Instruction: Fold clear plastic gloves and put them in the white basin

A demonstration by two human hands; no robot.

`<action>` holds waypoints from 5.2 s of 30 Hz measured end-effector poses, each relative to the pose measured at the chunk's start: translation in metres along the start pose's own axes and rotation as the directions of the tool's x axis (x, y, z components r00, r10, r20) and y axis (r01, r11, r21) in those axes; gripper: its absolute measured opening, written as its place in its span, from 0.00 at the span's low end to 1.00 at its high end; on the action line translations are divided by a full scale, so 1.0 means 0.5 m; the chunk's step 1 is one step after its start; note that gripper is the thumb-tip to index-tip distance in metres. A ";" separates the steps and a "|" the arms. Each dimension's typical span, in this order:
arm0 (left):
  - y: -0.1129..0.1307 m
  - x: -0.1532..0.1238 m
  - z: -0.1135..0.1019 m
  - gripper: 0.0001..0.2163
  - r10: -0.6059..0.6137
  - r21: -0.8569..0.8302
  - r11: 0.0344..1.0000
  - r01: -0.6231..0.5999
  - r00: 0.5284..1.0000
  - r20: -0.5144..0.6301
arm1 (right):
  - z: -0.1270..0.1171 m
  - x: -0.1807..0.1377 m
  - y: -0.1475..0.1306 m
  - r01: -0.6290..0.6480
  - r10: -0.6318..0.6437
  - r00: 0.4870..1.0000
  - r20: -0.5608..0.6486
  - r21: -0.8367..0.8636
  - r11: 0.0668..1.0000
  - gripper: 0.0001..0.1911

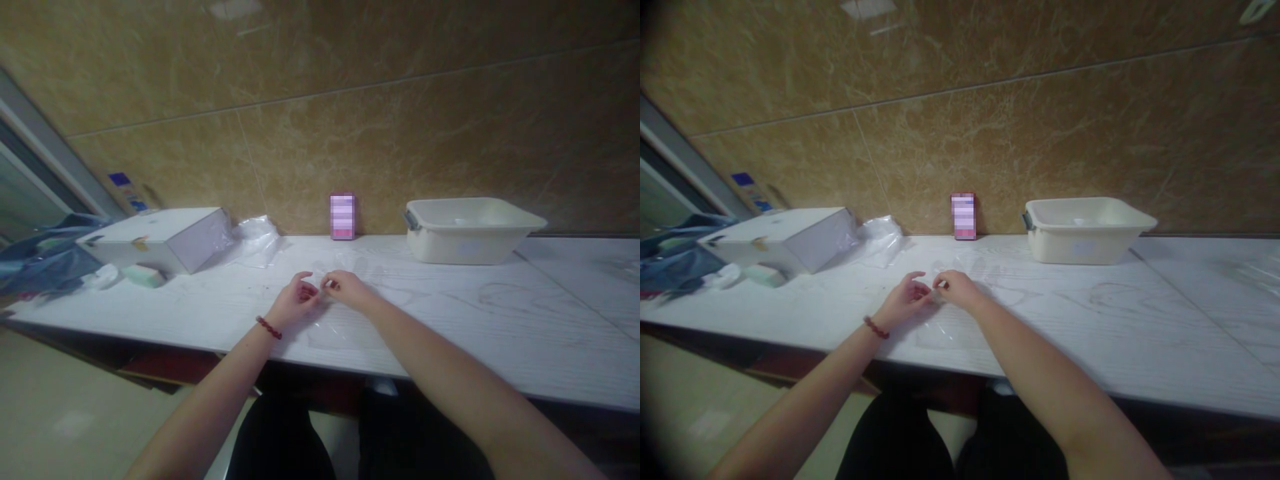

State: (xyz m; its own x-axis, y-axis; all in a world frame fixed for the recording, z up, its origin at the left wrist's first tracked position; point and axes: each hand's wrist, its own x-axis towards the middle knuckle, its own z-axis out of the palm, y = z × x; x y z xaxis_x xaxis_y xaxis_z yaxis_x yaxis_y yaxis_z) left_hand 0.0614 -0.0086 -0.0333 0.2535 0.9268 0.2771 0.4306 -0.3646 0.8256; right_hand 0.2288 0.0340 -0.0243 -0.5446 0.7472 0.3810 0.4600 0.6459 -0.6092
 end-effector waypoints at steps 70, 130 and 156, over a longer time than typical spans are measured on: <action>-0.054 0.017 -0.042 0.12 0.159 0.576 0.777 -0.254 0.964 0.211 | -0.049 -0.027 -0.021 0.115 -0.066 0.979 0.195 -0.252 0.961 0.11; 0.041 0.193 0.100 0.16 0.117 0.567 0.635 -0.525 0.791 0.601 | -0.146 -0.042 0.094 -0.586 0.494 0.801 -0.338 -0.274 0.763 0.07; 0.036 0.184 0.120 0.06 -0.350 0.117 0.937 0.330 0.898 0.265 | -0.165 -0.076 0.080 -0.366 0.384 0.923 -0.001 -0.299 0.881 0.09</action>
State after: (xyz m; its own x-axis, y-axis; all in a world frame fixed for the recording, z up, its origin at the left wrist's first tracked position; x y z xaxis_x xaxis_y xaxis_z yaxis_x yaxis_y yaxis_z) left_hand 0.1442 0.0648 -0.0226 0.3070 0.9363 -0.1705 0.5881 -0.0458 0.8075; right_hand 0.3259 0.0442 -0.0061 -0.3260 0.9379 0.1185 0.8143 0.3423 -0.4688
